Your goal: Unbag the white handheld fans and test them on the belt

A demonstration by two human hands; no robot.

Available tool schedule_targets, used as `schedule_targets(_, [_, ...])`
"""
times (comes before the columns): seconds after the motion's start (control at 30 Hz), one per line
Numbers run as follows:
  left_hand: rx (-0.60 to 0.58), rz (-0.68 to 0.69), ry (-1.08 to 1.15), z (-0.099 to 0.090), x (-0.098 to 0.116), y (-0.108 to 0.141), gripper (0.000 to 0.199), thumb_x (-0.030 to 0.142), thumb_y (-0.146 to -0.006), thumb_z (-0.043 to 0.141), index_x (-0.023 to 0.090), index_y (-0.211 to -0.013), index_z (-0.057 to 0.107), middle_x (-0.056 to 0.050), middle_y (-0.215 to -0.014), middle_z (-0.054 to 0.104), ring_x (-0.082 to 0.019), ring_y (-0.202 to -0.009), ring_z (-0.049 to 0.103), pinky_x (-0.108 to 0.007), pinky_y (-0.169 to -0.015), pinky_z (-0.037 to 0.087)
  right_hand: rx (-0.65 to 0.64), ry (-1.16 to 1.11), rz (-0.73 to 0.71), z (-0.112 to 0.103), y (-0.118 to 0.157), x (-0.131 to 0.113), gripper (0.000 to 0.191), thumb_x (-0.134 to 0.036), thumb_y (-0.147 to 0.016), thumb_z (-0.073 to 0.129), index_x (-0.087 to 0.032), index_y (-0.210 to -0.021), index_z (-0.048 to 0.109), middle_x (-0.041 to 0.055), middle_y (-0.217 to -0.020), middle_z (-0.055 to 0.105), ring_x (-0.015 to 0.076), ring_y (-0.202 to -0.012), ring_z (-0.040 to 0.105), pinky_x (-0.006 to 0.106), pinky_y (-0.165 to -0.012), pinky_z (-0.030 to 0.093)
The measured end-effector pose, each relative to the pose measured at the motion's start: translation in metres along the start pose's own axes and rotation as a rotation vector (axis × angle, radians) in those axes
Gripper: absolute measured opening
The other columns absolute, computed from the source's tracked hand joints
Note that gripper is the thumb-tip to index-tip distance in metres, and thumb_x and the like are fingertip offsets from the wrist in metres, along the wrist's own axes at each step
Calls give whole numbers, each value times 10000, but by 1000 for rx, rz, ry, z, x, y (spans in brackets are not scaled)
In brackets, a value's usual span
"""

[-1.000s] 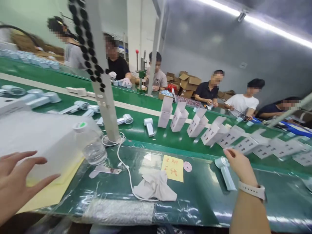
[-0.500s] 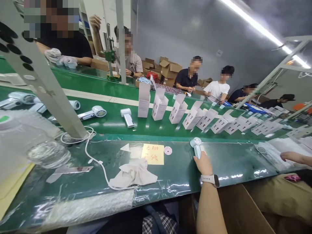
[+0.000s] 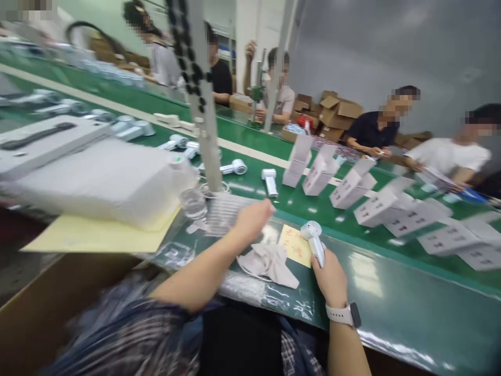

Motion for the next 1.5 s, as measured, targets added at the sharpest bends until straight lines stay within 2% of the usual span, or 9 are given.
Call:
schedule_targets(0.1, [-204, -51, -53, 47, -39, -37, 317, 380, -1031, 648, 155, -1254, 671, -103, -1226, 707, -230, -1093, 701, -444, -968, 611, -17, -57, -76, 1, 0, -6, 504, -453, -1008, 406, -168, -1379, 592, 172, -1294, 705, 327, -1167, 680, 385, -885, 511])
schedule_targets(0.2, [-311, -27, -39, 70, -49, -34, 223, 304, -1026, 597, 196, -1172, 726, -96, -1131, 767, -258, -1090, 723, -390, -961, 571, -22, -125, -121, -5, 1, -12, 614, -584, -972, 392, -142, -1326, 630, 203, -1276, 716, 351, -1122, 687, 402, -863, 524])
schedule_targets(0.5, [-434, 64, 147, 70, -51, -35, 303, 250, -1029, 520, 204, -1273, 694, -33, -1252, 772, -177, -1089, 719, -234, -866, 498, 48, -534, -251, 1, 9, -73, 763, -774, -825, 563, -168, -1264, 713, 152, -1094, 760, 321, -941, 689, 397, -817, 525])
schedule_targets(0.63, [-407, 59, 143, 70, -50, -33, 399, 334, -1012, 599, 177, -1379, 584, -59, -1291, 757, -206, -1135, 721, -248, -892, 514, 14, -639, -180, 20, 9, -68, 870, -811, -806, 599, -129, -1337, 702, 117, -943, 761, 253, -712, 651, 378, -720, 523])
schedule_targets(0.77, [-373, 15, 52, 84, -32, -23, 672, 572, -927, 692, 118, -1400, 543, -185, -1217, 760, -380, -1113, 730, -429, -918, 549, 104, -697, -81, 8, 11, -52, 899, -826, -784, 628, -102, -1308, 720, 84, -810, 725, 210, -605, 599, 346, -648, 506])
schedule_targets(0.93, [-348, 54, 28, 102, -21, -21, 290, 218, -1013, 503, 120, -1262, 614, -217, -1212, 746, -393, -1199, 697, -544, -1069, 472, 155, -716, -4, -3, 12, -33, 915, -854, -748, 650, -94, -1251, 738, 107, -859, 747, 204, -606, 603, 342, -644, 516])
schedule_targets(1.07, [-341, 63, 163, 96, -38, -28, 166, 267, -1003, 563, 166, -1115, 632, -140, -1121, 761, -326, -1106, 713, -447, -1006, 503, 89, -601, -44, 12, 19, -28, 884, -836, -799, 615, -127, -1312, 740, 106, -851, 773, 251, -665, 661, 355, -660, 524])
schedule_targets(1.27, [-277, -7, 487, 82, -67, -42, 187, 135, -980, 471, 204, -1154, 478, 33, -838, 624, -119, -707, 611, -218, -680, 472, 41, -414, -182, 27, 22, -44, 792, -764, -862, 524, -159, -1328, 731, 165, -1267, 772, 364, -1075, 742, 412, -851, 574])
schedule_targets(1.5, [-170, 40, 581, 51, -57, -36, 297, 98, -975, 422, 208, -1251, 417, 78, -752, 458, -107, -632, 459, -225, -659, 400, -7, 4, -376, 29, 24, -67, 576, -541, -996, 473, -187, -1399, 682, 138, -1090, 808, 292, -846, 760, 343, -671, 509])
Point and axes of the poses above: each hand's wrist, its own y-axis away from the middle knuckle, its own z-axis out of the palm, x = y × z, the point moved 4 cm from there along -y, towards the middle knuckle
